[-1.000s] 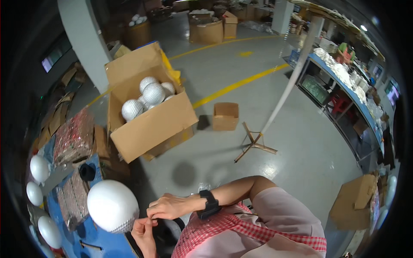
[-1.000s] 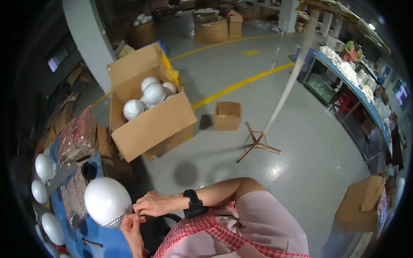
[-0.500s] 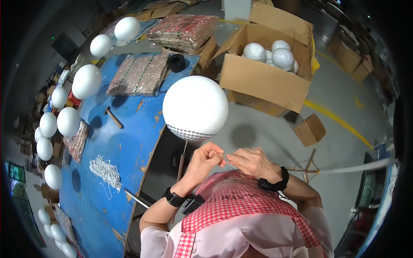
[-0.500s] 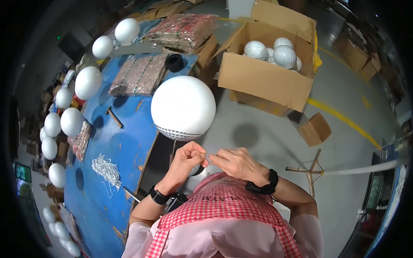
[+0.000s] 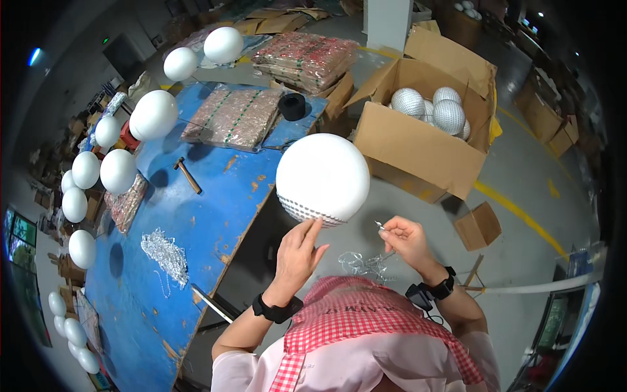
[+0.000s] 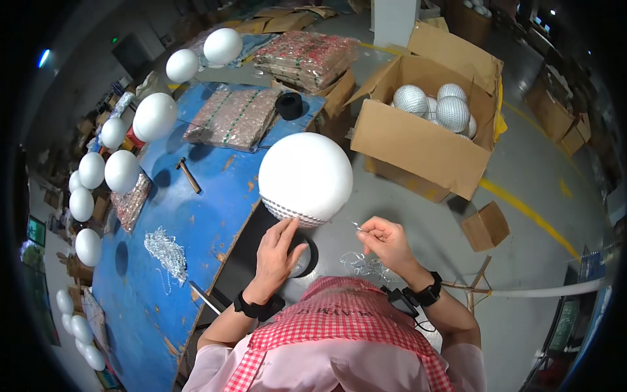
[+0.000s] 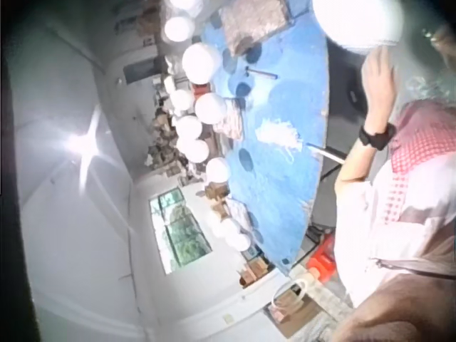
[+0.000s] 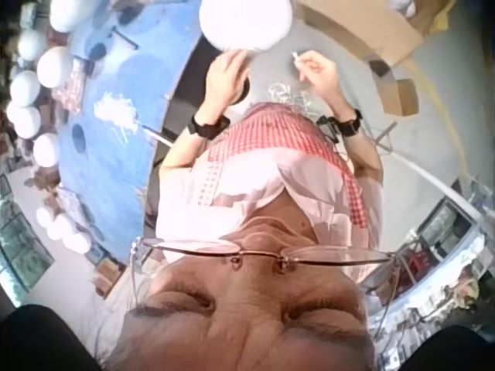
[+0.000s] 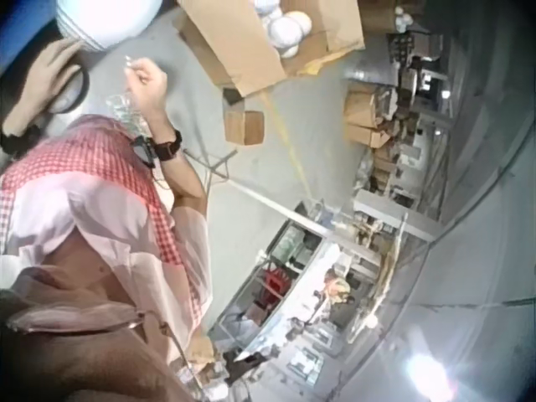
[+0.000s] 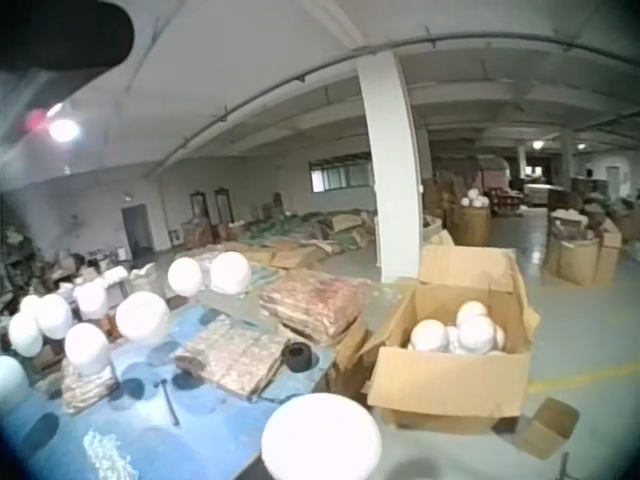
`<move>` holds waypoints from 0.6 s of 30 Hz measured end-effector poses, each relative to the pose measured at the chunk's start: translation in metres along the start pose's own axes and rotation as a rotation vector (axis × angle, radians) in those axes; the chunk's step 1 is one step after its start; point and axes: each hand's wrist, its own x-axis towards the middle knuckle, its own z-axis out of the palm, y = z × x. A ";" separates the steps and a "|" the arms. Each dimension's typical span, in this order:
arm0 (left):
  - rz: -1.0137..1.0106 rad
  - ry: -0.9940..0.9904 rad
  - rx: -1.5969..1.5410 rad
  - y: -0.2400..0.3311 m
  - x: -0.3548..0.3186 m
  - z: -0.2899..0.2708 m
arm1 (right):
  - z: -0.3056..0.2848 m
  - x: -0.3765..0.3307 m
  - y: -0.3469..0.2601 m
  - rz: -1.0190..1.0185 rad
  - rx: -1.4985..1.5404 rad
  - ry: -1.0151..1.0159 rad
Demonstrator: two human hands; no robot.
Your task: The person presses strips of beads onto a foam ball, inserts a metal rod, and carries it through a warehouse. They walk past other workers and materials before lifting a white cover to dip the ball into a container.
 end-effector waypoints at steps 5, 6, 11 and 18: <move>-0.186 0.027 -0.102 -0.013 -0.007 -0.003 | 0.007 0.004 0.009 0.011 -0.024 -0.042; -0.189 0.032 -0.100 -0.017 -0.006 -0.002 | 0.011 0.005 0.011 -0.007 -0.015 -0.061; -0.532 -0.024 -0.488 -0.055 -0.001 0.013 | 0.032 0.013 0.012 0.002 -0.068 -0.120; -0.543 -0.002 -0.711 -0.045 -0.001 0.014 | 0.068 0.021 -0.003 -0.163 -0.251 -0.050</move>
